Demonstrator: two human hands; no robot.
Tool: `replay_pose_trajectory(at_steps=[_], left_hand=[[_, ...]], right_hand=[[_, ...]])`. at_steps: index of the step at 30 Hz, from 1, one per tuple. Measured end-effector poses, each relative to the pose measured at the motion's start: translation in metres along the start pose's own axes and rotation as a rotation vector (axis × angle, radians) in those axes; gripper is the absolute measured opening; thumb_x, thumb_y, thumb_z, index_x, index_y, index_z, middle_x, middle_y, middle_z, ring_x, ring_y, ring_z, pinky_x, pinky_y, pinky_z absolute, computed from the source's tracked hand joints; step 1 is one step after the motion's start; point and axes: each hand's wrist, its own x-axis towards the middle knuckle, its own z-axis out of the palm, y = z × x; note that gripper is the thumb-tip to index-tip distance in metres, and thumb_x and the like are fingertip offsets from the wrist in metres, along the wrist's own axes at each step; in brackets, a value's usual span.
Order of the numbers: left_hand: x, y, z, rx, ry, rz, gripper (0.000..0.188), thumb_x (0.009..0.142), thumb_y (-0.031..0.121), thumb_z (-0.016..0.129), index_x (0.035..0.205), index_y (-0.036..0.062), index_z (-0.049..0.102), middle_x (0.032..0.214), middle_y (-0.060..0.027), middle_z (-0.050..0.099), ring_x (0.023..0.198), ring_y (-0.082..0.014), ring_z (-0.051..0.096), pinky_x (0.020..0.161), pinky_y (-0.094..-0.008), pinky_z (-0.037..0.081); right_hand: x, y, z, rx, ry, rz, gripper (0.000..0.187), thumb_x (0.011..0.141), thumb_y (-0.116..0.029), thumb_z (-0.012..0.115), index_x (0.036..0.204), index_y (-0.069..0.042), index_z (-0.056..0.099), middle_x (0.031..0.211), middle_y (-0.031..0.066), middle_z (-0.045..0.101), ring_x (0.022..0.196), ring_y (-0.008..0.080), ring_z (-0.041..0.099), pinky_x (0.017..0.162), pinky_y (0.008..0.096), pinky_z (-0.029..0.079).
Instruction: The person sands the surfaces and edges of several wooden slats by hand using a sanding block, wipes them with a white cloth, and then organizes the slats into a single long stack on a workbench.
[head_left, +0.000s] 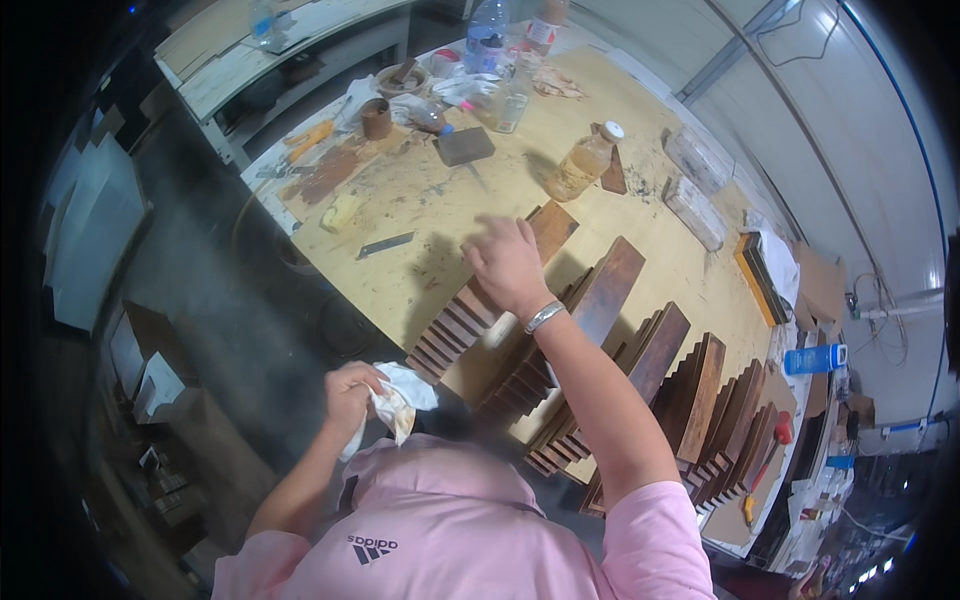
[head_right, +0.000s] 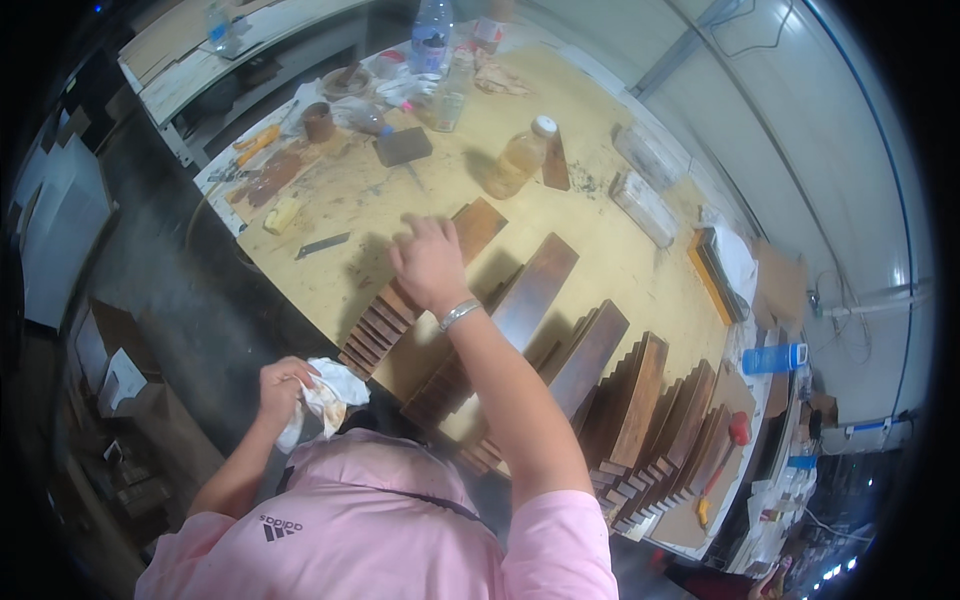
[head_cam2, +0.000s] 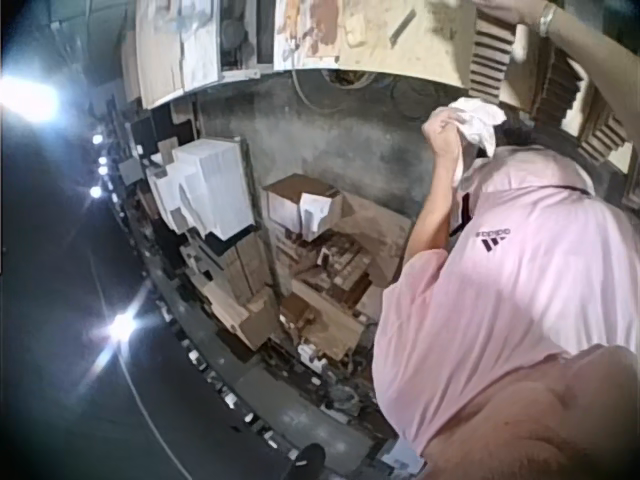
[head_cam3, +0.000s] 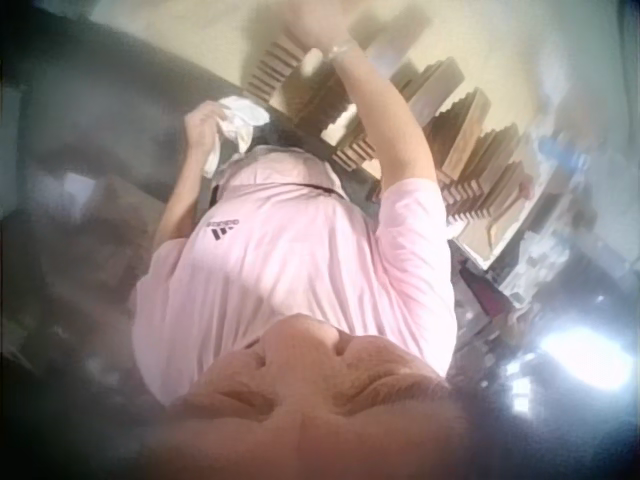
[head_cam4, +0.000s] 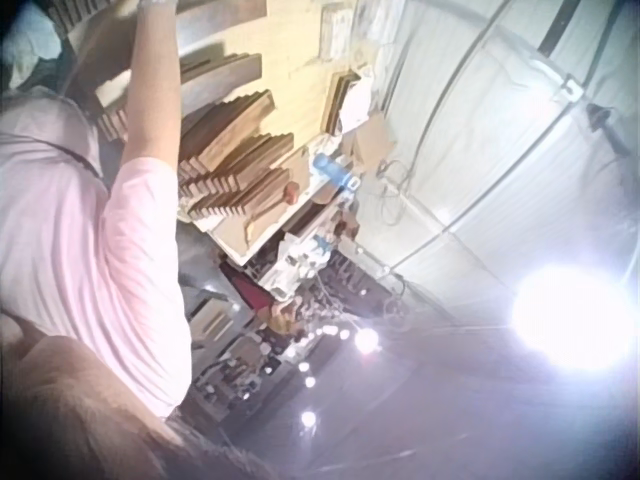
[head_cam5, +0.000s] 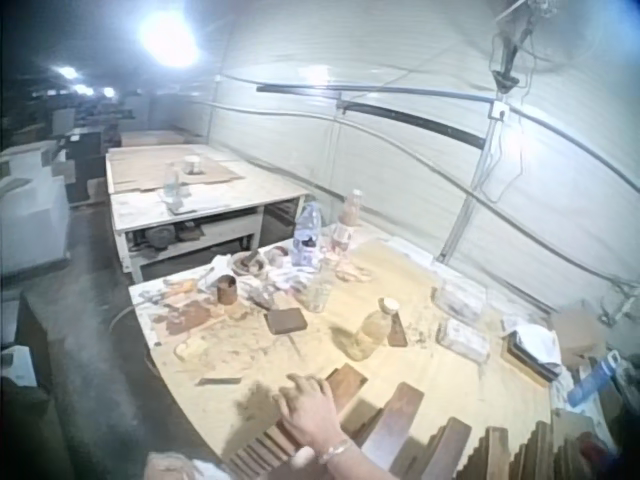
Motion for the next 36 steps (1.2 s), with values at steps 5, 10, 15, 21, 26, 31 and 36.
replay_pose_trajectory(at_steps=[5, 10, 15, 21, 26, 31, 36], left_hand=[[0.012, 0.064, 0.011, 0.091, -0.106, 0.169, 0.023, 0.062, -0.009, 0.049, 0.068, -0.0029, 0.070, 0.086, -0.0154, 0.075, 0.081, -0.0256, 0.068, 0.072, -0.0339, 0.053], [0.034, 0.145, 0.073, 0.165, -0.348, 0.621, 0.021, 0.063, -0.008, 0.054, 0.071, 0.0018, 0.072, 0.089, -0.0149, 0.075, 0.081, -0.0297, 0.069, 0.074, -0.0357, 0.054], [0.040, 0.129, 0.181, 0.375, -0.437, 0.902, 0.031, 0.075, -0.004, 0.061, 0.098, 0.0088, 0.079, 0.116, -0.0068, 0.074, 0.104, -0.0277, 0.065, 0.091, -0.0395, 0.052], [-0.006, 0.031, 0.107, 0.540, -0.677, 0.653, 0.008, 0.072, 0.006, 0.069, 0.066, 0.0112, 0.068, 0.091, 0.0011, 0.075, 0.084, -0.0257, 0.061, 0.077, -0.0395, 0.046], [0.028, 0.138, 0.163, 0.352, -0.425, 0.912, 0.026, 0.077, -0.004, 0.060, 0.094, 0.0063, 0.078, 0.115, -0.0097, 0.074, 0.091, -0.0320, 0.061, 0.080, -0.0416, 0.049], [0.006, 0.065, 0.155, 0.522, -0.539, 0.787, 0.037, 0.076, -0.003, 0.062, 0.103, 0.0138, 0.081, 0.108, -0.0061, 0.071, 0.095, -0.0322, 0.062, 0.084, -0.0410, 0.050], [-0.023, 0.037, 0.086, 0.558, -0.441, 0.613, 0.027, 0.072, -0.003, 0.065, 0.090, 0.0097, 0.081, 0.083, -0.0060, 0.069, 0.086, -0.0303, 0.062, 0.081, -0.0386, 0.053]], right_hand=[[-0.020, 0.015, -0.079, 0.108, -0.012, 0.145, 0.012, 0.091, -0.017, 0.066, 0.094, -0.007, 0.070, 0.100, 0.0109, 0.067, 0.103, 0.0320, 0.060, 0.099, 0.0449, 0.046], [-0.082, 0.063, -0.082, -0.037, -0.186, 0.020, 0.019, 0.090, -0.022, 0.064, 0.081, -0.007, 0.070, 0.090, 0.0102, 0.065, 0.096, 0.0296, 0.060, 0.107, 0.0493, 0.041], [-0.090, 0.065, -0.072, -0.199, -0.206, 0.058, 0.034, 0.093, -0.027, 0.059, 0.070, -0.006, 0.073, 0.073, 0.0091, 0.067, 0.093, 0.0276, 0.062, 0.111, 0.0482, 0.038], [-0.081, 0.051, -0.086, -0.158, -0.284, 0.132, 0.040, 0.095, -0.029, 0.056, 0.072, -0.003, 0.075, 0.079, 0.0101, 0.073, 0.095, 0.0270, 0.063, 0.114, 0.0436, 0.036], [-0.085, 0.053, -0.089, -0.184, -0.311, 0.161, 0.041, 0.097, -0.029, 0.055, 0.074, -0.002, 0.077, 0.082, 0.0105, 0.075, 0.097, 0.0270, 0.063, 0.114, 0.0431, 0.035], [-0.082, 0.056, -0.083, -0.201, -0.296, 0.128, 0.042, 0.097, -0.030, 0.054, 0.075, -0.003, 0.077, 0.083, 0.0102, 0.075, 0.099, 0.0282, 0.063, 0.115, 0.0434, 0.035], [-0.085, 0.054, -0.082, -0.212, -0.320, 0.155, 0.043, 0.098, -0.031, 0.053, 0.076, -0.003, 0.078, 0.085, 0.0103, 0.076, 0.100, 0.0285, 0.063, 0.115, 0.0447, 0.034]])
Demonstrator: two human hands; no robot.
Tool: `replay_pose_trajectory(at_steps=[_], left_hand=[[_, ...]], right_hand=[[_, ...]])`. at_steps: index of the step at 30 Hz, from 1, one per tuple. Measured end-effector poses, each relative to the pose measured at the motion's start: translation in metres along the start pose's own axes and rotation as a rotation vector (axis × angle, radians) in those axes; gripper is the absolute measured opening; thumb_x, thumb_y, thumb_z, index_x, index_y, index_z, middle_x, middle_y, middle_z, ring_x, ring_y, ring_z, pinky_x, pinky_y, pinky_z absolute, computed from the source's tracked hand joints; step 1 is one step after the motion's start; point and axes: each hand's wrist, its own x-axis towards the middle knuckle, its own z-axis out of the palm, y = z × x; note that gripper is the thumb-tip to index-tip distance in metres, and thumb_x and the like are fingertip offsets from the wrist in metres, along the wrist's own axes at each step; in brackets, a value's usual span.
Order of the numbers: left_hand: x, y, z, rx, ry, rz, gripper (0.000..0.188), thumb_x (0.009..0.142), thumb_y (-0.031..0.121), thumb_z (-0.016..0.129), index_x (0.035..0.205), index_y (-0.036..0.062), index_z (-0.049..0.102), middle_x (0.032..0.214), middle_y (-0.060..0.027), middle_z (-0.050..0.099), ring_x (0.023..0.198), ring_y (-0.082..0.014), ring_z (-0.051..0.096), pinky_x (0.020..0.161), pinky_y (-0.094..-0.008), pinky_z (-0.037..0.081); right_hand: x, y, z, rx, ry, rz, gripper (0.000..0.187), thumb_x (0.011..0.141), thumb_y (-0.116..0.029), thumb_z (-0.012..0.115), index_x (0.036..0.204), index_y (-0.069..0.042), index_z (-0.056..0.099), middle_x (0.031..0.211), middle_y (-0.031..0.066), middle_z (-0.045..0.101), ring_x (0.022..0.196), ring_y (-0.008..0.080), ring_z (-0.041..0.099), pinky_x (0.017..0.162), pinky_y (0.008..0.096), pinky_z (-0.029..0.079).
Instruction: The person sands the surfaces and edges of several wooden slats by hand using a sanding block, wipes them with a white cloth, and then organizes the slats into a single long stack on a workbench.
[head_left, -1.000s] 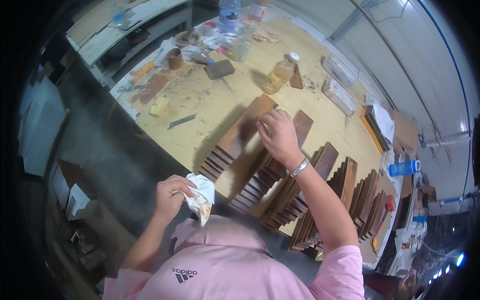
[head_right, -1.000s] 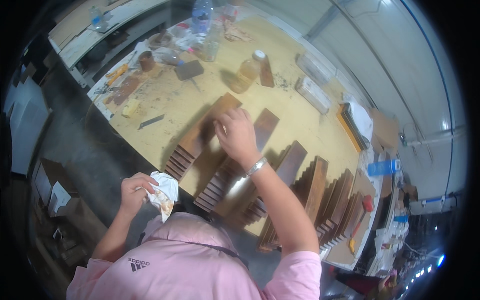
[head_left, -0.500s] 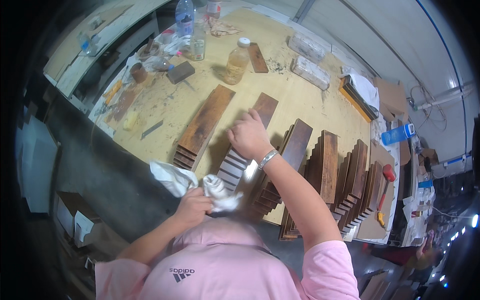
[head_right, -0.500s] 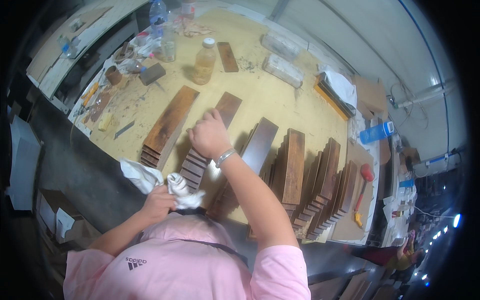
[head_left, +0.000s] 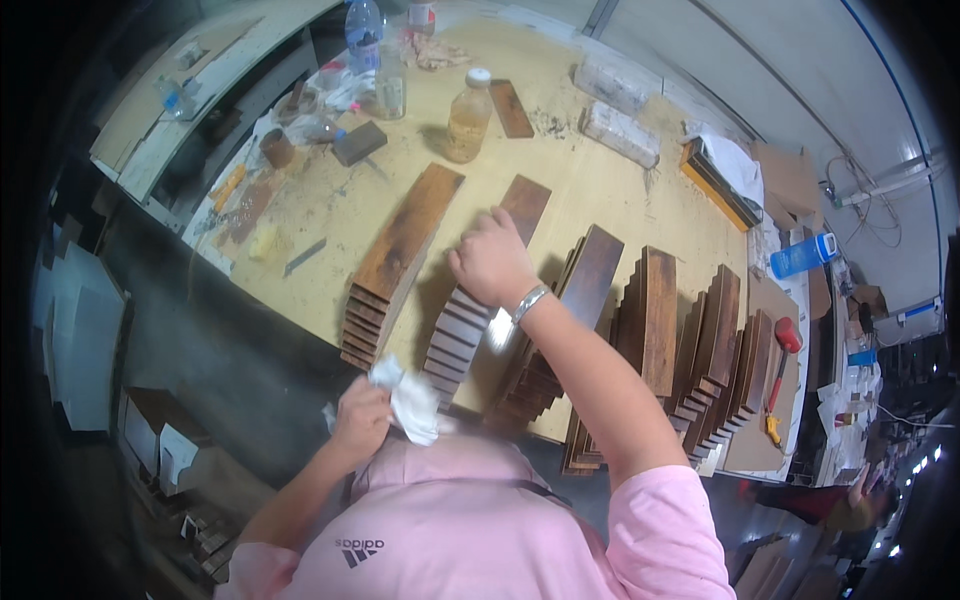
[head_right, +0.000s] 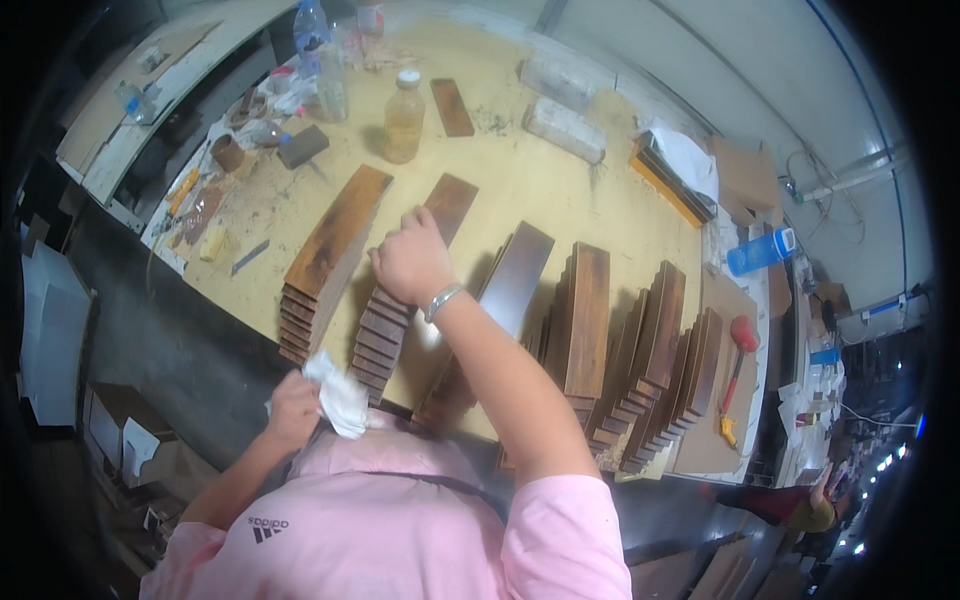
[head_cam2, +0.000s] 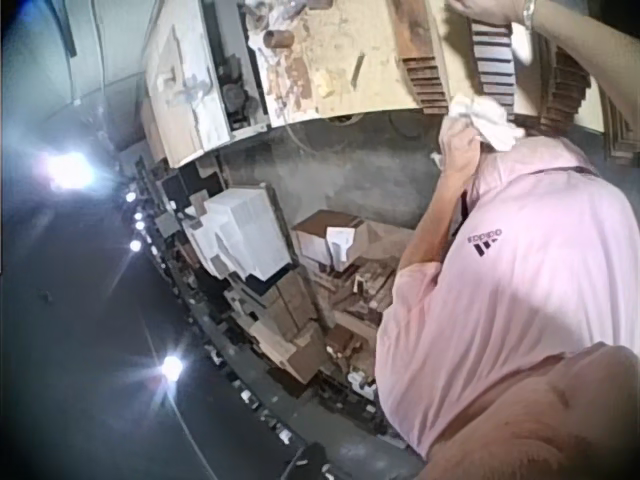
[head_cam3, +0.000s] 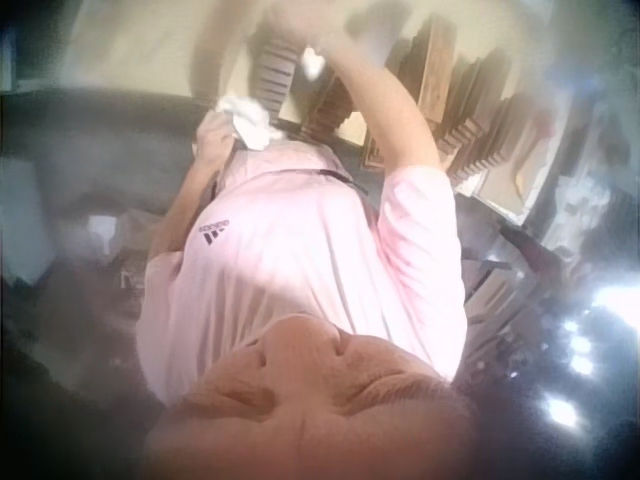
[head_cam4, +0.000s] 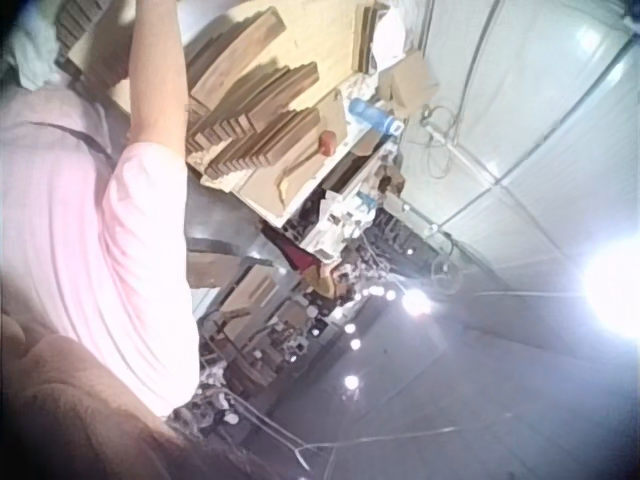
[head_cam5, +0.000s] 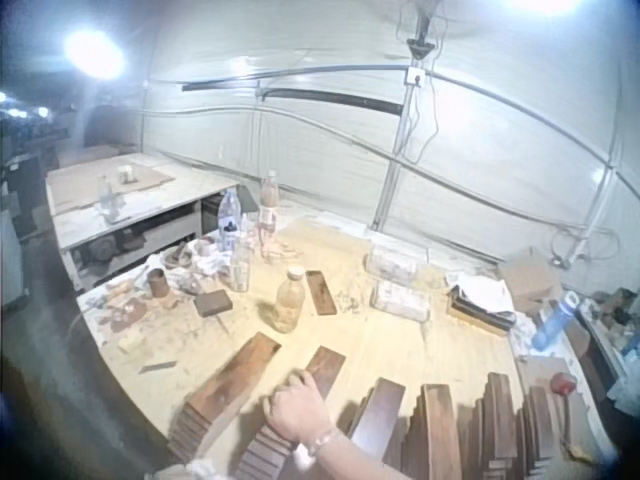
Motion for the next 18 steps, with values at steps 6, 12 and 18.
replay_pose_trajectory(at_steps=[6, 12, 18], left_hand=[[0.053, 0.034, 0.037, 0.109, -0.104, 0.168, 0.044, 0.077, 0.003, 0.060, 0.117, 0.0138, 0.076, 0.099, -0.0058, 0.067, 0.092, -0.0297, 0.058, 0.082, -0.0422, 0.050], [-0.019, -0.003, -0.005, -0.009, -0.135, -0.198, 0.031, 0.068, -0.007, 0.061, 0.093, 0.0052, 0.077, 0.094, -0.0101, 0.069, 0.090, -0.0323, 0.059, 0.078, -0.0403, 0.051], [0.046, 0.030, 0.030, -0.041, -0.129, 0.073, 0.045, 0.070, -0.009, 0.063, 0.109, 0.0097, 0.077, 0.097, -0.0087, 0.061, 0.097, -0.0315, 0.057, 0.085, -0.0416, 0.048]], right_hand=[[0.002, 0.001, 0.001, -0.001, 0.001, -0.024, 0.043, 0.098, -0.031, 0.054, 0.077, -0.003, 0.078, 0.084, 0.0107, 0.076, 0.101, 0.0283, 0.063, 0.117, 0.0458, 0.034], [0.002, 0.001, 0.002, -0.009, 0.004, -0.003, 0.042, 0.098, -0.031, 0.053, 0.079, -0.004, 0.079, 0.086, 0.0108, 0.076, 0.104, 0.0299, 0.063, 0.117, 0.0471, 0.033], [0.004, -0.004, -0.004, 0.019, -0.039, -0.011, 0.041, 0.098, -0.031, 0.054, 0.081, -0.003, 0.079, 0.091, 0.0121, 0.076, 0.107, 0.0307, 0.062, 0.117, 0.0484, 0.033]])
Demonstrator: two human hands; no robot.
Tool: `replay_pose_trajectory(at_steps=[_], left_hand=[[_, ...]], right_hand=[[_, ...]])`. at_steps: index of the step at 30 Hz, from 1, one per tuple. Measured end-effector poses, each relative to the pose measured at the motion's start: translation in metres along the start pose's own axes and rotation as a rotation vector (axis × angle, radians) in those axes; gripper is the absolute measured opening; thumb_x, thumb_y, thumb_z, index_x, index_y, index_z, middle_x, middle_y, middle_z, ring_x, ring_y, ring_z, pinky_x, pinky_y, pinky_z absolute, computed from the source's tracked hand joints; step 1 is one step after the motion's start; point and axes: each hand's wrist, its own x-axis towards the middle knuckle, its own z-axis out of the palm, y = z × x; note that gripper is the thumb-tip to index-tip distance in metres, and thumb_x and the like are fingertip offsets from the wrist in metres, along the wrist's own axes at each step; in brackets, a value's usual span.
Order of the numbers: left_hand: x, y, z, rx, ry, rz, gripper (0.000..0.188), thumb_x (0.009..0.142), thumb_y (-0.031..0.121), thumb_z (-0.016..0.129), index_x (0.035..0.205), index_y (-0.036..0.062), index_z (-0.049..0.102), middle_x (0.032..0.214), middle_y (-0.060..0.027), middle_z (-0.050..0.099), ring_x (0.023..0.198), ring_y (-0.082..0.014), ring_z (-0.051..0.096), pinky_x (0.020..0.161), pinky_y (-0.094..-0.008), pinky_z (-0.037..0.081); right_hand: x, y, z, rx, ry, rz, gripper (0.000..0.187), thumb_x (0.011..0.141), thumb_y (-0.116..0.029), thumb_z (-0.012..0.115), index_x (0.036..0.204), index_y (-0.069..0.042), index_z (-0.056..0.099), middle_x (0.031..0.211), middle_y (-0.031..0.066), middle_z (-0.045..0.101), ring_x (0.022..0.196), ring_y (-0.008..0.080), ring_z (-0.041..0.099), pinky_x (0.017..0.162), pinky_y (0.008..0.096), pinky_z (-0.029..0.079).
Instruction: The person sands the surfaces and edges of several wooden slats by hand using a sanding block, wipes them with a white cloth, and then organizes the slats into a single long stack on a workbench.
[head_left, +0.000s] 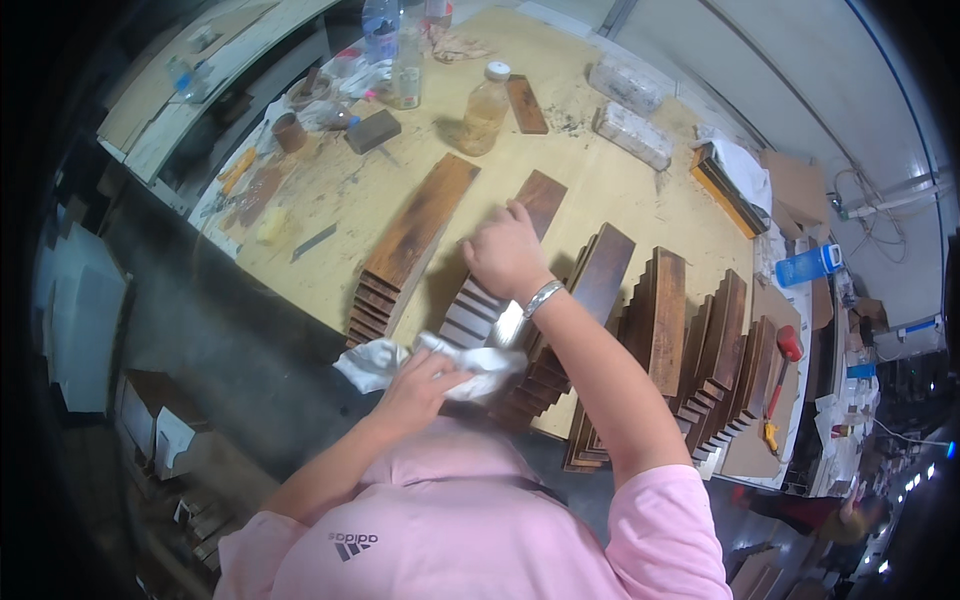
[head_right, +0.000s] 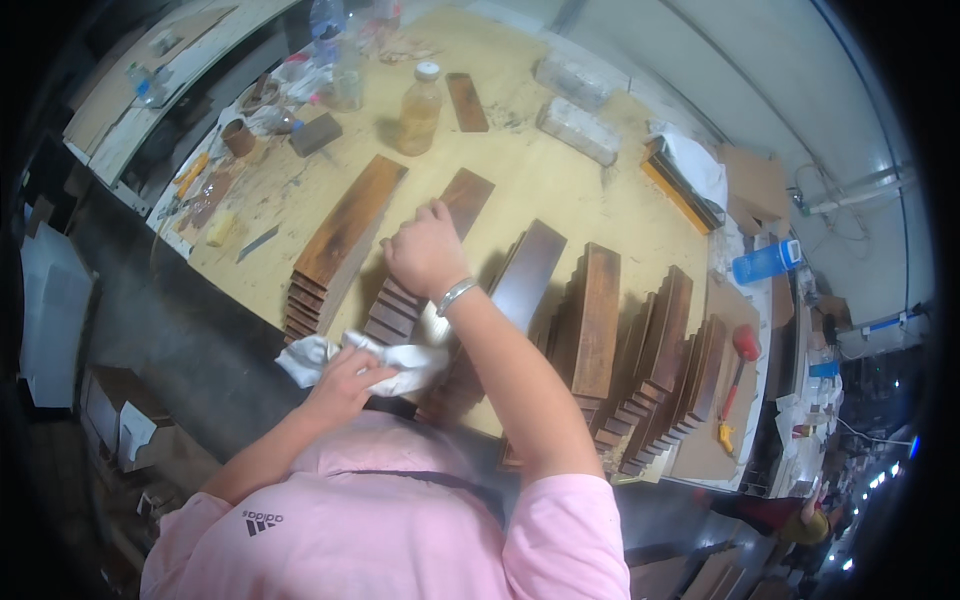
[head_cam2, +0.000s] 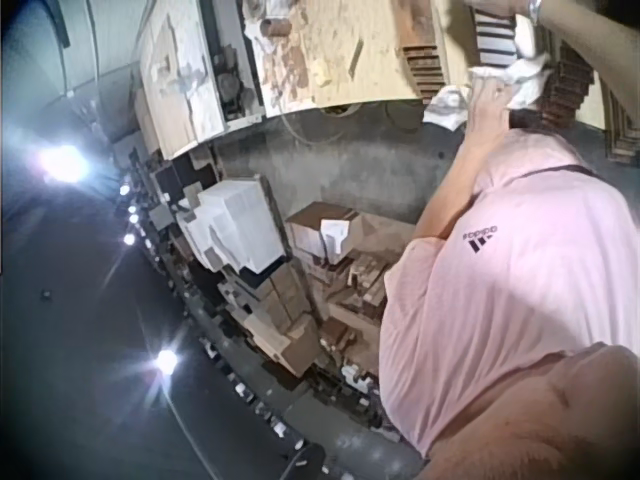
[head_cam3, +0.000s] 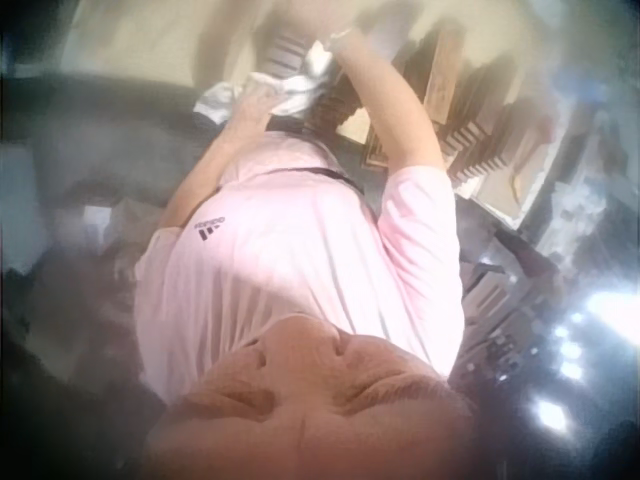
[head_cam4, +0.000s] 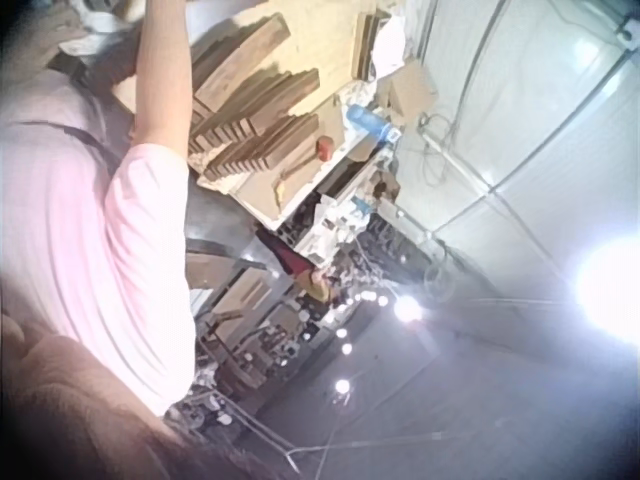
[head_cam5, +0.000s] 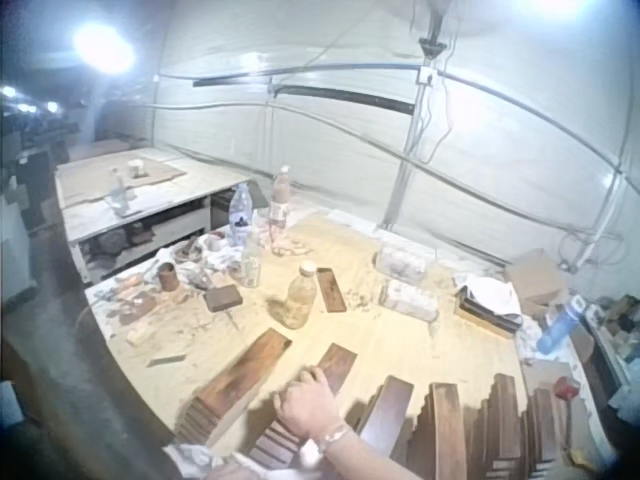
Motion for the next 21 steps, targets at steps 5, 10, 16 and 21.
replay_pose_trajectory(at_steps=[5, 10, 16, 21], left_hand=[[-0.061, -0.021, -0.008, -0.045, -0.124, -0.176, 0.038, 0.070, -0.009, 0.067, 0.096, 0.0123, 0.082, 0.091, -0.0057, 0.065, 0.092, -0.0285, 0.060, 0.083, -0.0385, 0.052], [-0.040, 0.005, -0.051, -0.311, -0.104, -0.267, 0.036, 0.065, -0.008, 0.074, 0.093, 0.0117, 0.083, 0.090, -0.0049, 0.064, 0.091, -0.0260, 0.061, 0.079, -0.0351, 0.051], [0.046, 0.050, -0.059, -0.299, -0.149, 0.180, 0.033, 0.067, -0.011, 0.061, 0.095, 0.0015, 0.070, 0.125, -0.0183, 0.065, 0.117, -0.0396, 0.062, 0.101, -0.0448, 0.049], [0.098, 0.103, -0.025, -0.221, -0.046, 0.349, 0.035, 0.069, -0.012, 0.054, 0.101, -0.0031, 0.066, 0.122, -0.0232, 0.069, 0.114, -0.0424, 0.067, 0.098, -0.0464, 0.054]], right_hand=[[-0.007, 0.016, 0.012, 0.189, 0.434, -0.049, 0.026, 0.094, -0.025, 0.062, 0.081, -0.005, 0.073, 0.096, 0.0116, 0.068, 0.105, 0.0322, 0.060, 0.113, 0.0500, 0.035], [-0.065, 0.033, -0.053, 0.287, 0.467, 0.119, 0.014, 0.089, -0.017, 0.068, 0.081, -0.006, 0.070, 0.093, 0.0108, 0.063, 0.102, 0.0310, 0.057, 0.099, 0.0430, 0.044], [-0.135, 0.064, -0.034, 0.116, 0.283, 0.082, 0.019, 0.087, -0.022, 0.066, 0.085, -0.005, 0.072, 0.101, 0.0099, 0.067, 0.113, 0.0303, 0.058, 0.105, 0.0444, 0.042], [-0.138, 0.071, -0.006, 0.039, 0.303, 0.087, 0.027, 0.090, -0.028, 0.064, 0.079, -0.005, 0.072, 0.098, 0.0117, 0.066, 0.118, 0.0306, 0.056, 0.115, 0.0533, 0.036]])
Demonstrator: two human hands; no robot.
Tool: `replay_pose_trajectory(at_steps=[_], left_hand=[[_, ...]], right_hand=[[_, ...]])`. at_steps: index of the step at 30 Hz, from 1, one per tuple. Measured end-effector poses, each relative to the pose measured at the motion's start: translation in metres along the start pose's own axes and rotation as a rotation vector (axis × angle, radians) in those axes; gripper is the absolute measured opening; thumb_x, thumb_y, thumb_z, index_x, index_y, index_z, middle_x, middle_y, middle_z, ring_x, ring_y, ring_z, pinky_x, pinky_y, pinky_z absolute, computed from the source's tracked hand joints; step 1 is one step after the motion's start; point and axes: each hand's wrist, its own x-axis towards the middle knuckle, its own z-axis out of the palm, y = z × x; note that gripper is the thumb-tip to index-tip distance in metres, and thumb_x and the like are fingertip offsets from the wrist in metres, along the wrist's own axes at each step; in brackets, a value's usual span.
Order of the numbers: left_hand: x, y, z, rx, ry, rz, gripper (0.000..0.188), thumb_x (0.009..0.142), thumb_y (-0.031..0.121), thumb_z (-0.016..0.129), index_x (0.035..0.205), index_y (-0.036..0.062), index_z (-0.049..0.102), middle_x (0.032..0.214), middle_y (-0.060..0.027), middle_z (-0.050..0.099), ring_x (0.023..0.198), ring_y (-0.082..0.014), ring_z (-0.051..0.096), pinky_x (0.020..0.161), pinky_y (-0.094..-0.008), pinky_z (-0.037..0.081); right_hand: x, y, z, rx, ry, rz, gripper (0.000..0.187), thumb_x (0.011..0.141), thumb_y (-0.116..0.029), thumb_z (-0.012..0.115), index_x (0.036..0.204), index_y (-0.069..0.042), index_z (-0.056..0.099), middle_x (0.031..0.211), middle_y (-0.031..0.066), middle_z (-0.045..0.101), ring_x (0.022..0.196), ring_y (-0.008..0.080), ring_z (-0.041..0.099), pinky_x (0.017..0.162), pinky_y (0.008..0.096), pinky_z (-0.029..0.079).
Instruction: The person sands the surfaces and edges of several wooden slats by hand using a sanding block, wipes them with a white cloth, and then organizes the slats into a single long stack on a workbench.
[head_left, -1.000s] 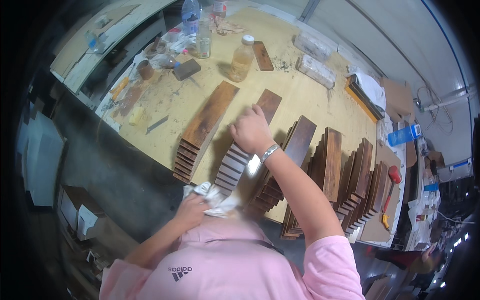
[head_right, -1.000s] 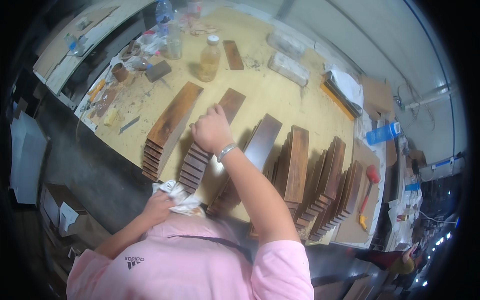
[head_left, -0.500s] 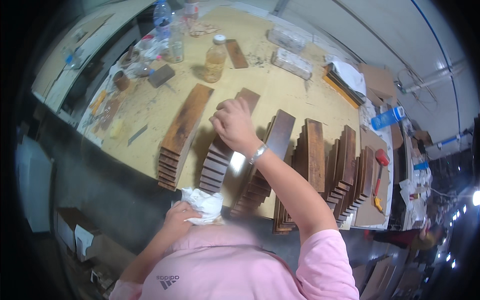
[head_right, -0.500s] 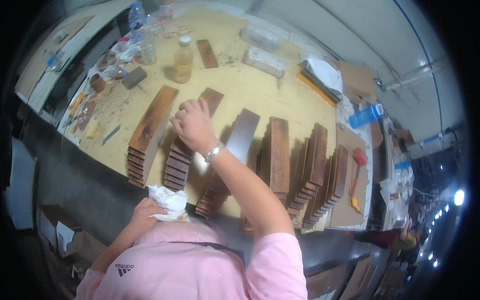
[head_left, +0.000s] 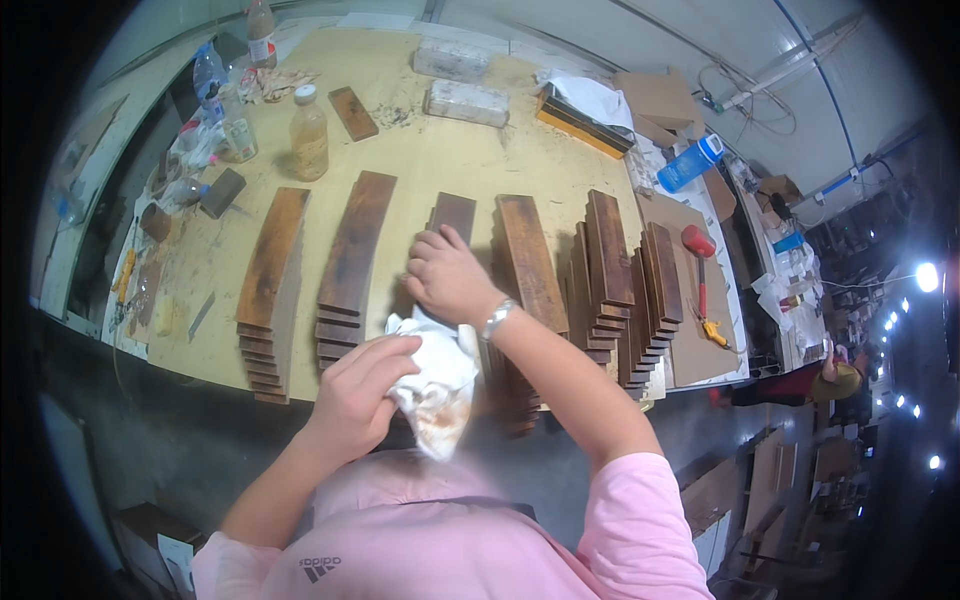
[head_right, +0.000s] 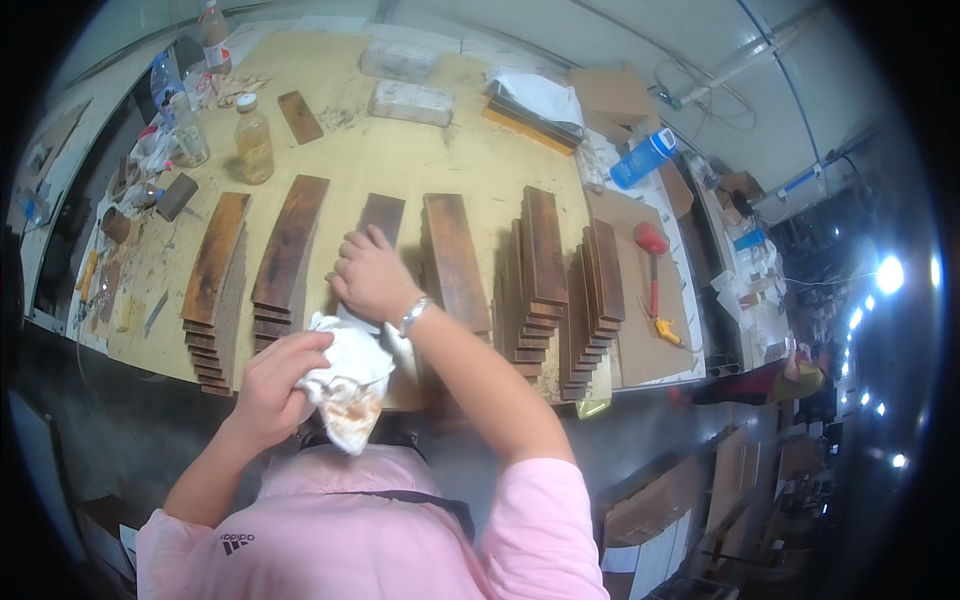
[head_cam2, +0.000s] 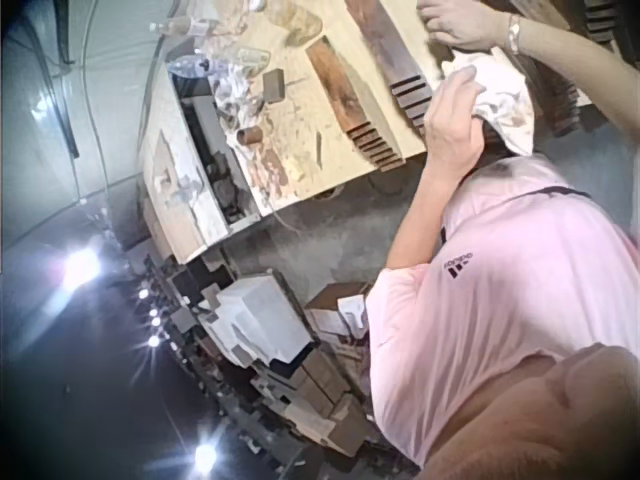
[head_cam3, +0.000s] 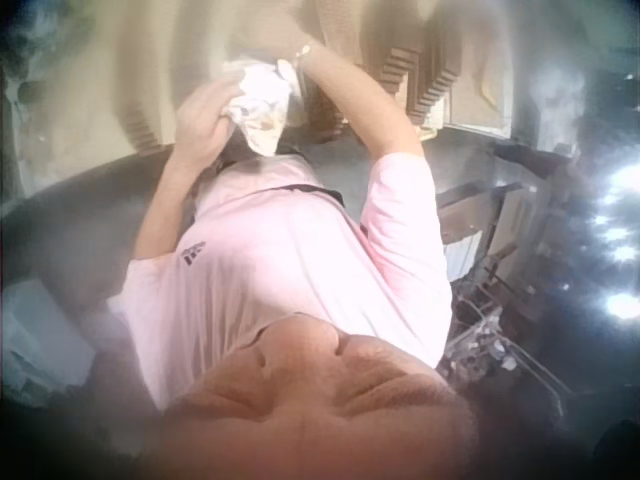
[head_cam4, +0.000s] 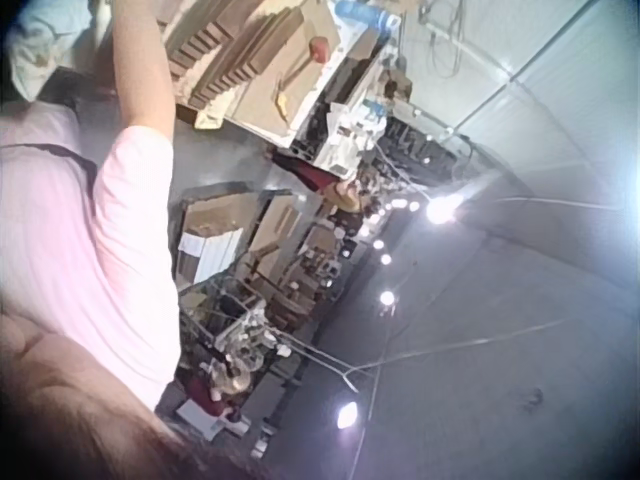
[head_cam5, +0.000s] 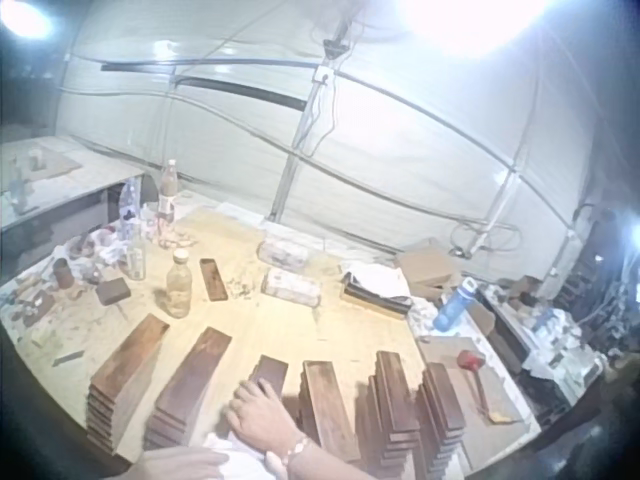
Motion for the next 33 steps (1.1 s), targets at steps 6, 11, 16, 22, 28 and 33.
replay_pose_trajectory(at_steps=[6, 11, 16, 22, 28, 33], left_hand=[[-0.064, -0.032, 0.091, 0.262, 0.008, -0.129, 0.036, 0.075, -0.004, 0.062, 0.104, 0.0095, 0.077, 0.111, -0.0047, 0.075, 0.098, -0.0331, 0.066, 0.088, -0.0419, 0.055], [-0.164, -0.018, 0.089, 0.345, 0.111, -0.365, 0.013, 0.071, -0.002, 0.061, 0.079, 0.0033, 0.069, 0.085, -0.0107, 0.069, 0.090, -0.0363, 0.063, 0.080, -0.0423, 0.052], [-0.033, 0.022, 0.085, 0.421, 0.424, -0.171, 0.023, 0.069, -0.006, 0.059, 0.087, 0.0013, 0.072, 0.101, -0.0111, 0.072, 0.095, -0.0354, 0.061, 0.085, -0.0440, 0.049], [-0.095, -0.014, 0.145, 0.437, 0.201, -0.255, 0.022, 0.073, 0.000, 0.062, 0.087, 0.0086, 0.077, 0.107, -0.0088, 0.072, 0.097, -0.0382, 0.059, 0.092, -0.0458, 0.050], [-0.120, 0.001, 0.092, 0.386, 0.237, -0.387, 0.014, 0.068, -0.004, 0.058, 0.077, 0.0015, 0.068, 0.084, -0.0137, 0.068, 0.084, -0.0377, 0.060, 0.080, -0.0448, 0.051], [-0.094, -0.005, 0.141, 0.294, 0.245, -0.321, 0.039, 0.071, -0.008, 0.053, 0.100, 0.0049, 0.076, 0.114, -0.0118, 0.069, 0.098, -0.0352, 0.060, 0.089, -0.0423, 0.051]], right_hand=[[0.012, -0.015, 0.009, 0.026, -0.034, 0.031, 0.029, 0.094, -0.028, 0.058, 0.086, -0.008, 0.078, 0.099, 0.0111, 0.067, 0.119, 0.0291, 0.056, 0.118, 0.0555, 0.033], [0.007, -0.019, 0.004, 0.052, -0.073, 0.061, 0.034, 0.098, -0.028, 0.053, 0.089, -0.007, 0.079, 0.105, 0.0126, 0.068, 0.119, 0.0297, 0.056, 0.120, 0.0558, 0.030], [0.003, -0.010, 0.003, 0.011, -0.079, 0.080, 0.036, 0.099, -0.029, 0.053, 0.090, -0.007, 0.079, 0.107, 0.0125, 0.068, 0.120, 0.0291, 0.056, 0.120, 0.0557, 0.030], [0.010, -0.014, 0.008, 0.006, -0.074, 0.046, 0.034, 0.099, -0.028, 0.054, 0.091, -0.006, 0.078, 0.108, 0.0134, 0.067, 0.120, 0.0296, 0.055, 0.120, 0.0563, 0.030], [0.008, -0.012, -0.004, -0.028, -0.127, 0.079, 0.038, 0.100, -0.029, 0.049, 0.094, -0.005, 0.078, 0.109, 0.0141, 0.067, 0.121, 0.0307, 0.055, 0.120, 0.0567, 0.030], [0.010, -0.016, 0.007, -0.043, -0.127, 0.052, 0.040, 0.100, -0.029, 0.047, 0.095, -0.006, 0.078, 0.109, 0.0141, 0.068, 0.122, 0.0302, 0.055, 0.120, 0.0579, 0.030]])
